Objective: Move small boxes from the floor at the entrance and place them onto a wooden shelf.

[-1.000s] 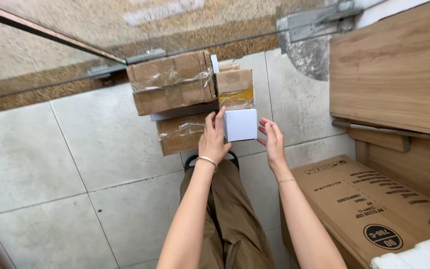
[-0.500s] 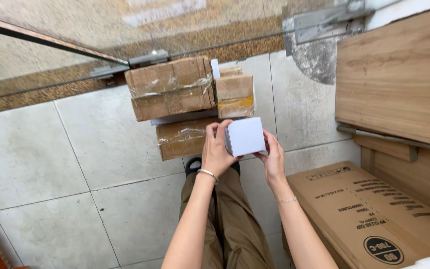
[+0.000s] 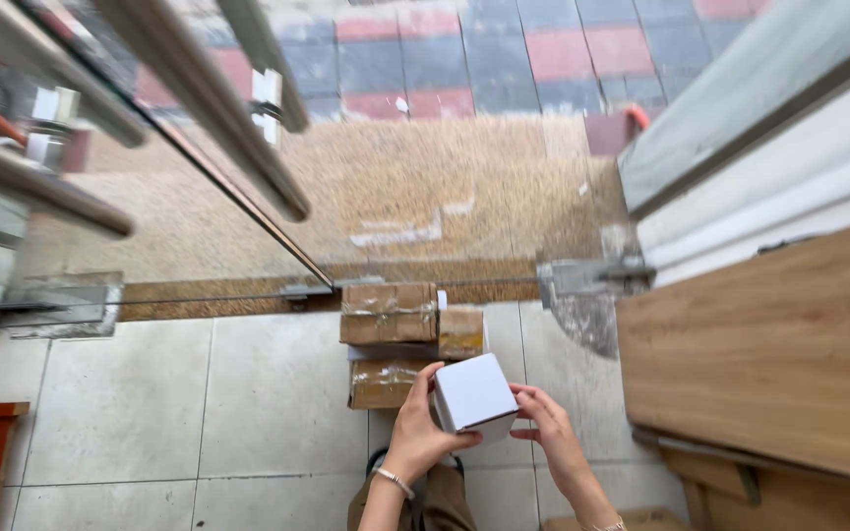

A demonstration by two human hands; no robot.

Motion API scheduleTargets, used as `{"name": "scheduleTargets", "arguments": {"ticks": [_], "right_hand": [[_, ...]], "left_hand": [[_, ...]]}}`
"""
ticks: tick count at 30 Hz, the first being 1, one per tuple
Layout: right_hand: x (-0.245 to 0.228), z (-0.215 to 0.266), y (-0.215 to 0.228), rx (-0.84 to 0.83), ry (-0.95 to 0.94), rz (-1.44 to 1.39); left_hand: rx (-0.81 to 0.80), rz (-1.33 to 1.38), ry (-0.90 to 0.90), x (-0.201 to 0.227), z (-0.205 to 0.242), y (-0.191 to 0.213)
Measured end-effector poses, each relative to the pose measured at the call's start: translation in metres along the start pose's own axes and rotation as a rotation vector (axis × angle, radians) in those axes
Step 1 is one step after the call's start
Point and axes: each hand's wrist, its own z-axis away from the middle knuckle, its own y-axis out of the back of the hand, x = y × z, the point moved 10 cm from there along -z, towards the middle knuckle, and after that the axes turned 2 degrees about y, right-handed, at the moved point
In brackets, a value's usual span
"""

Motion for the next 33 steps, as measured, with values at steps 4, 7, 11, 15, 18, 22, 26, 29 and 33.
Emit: {"name": "scheduleTargets", "arguments": {"ticks": [4, 7, 11, 15, 18, 22, 26, 29, 33], "right_hand": [[-0.067, 0.028, -0.048, -0.318, 0.092, 0.173], [-0.107, 0.069, -0.098, -0.528, 0.151, 0.272], [-0.126, 0.126, -0.169, -0.78, 0.191, 0.363], [-0.116, 0.192, -0.233, -0.981, 0.192, 0.39], [-0.093, 0.253, -0.27, -1.125, 0.208, 0.446], [-0.055, 0.35, -0.318, -1.297, 0.302, 0.541], [0.003, 0.459, -0.369, -1.486, 0.356, 0.628], [0.046, 0.549, -0.394, -1.667, 0.378, 0.705], [0.112, 0.671, -0.426, -1.95, 0.35, 0.758]], "left_hand": [[0.128, 0.09, 0.038, 0.011, 0.044, 0.043], [0.181, 0.103, 0.096, 0.02, 0.092, 0.074], [0.204, 0.179, 0.159, 0.014, 0.168, 0.106], [0.324, 0.246, 0.229, -0.014, 0.258, 0.134], [0.476, 0.3, 0.181, -0.029, 0.341, 0.148], [0.689, 0.314, 0.192, -0.067, 0.466, 0.153], [0.9, 0.331, 0.233, -0.097, 0.608, 0.143], [1.096, 0.431, 0.201, -0.124, 0.712, 0.125], [1.359, 0.478, 0.299, -0.148, 0.844, 0.085]]}}
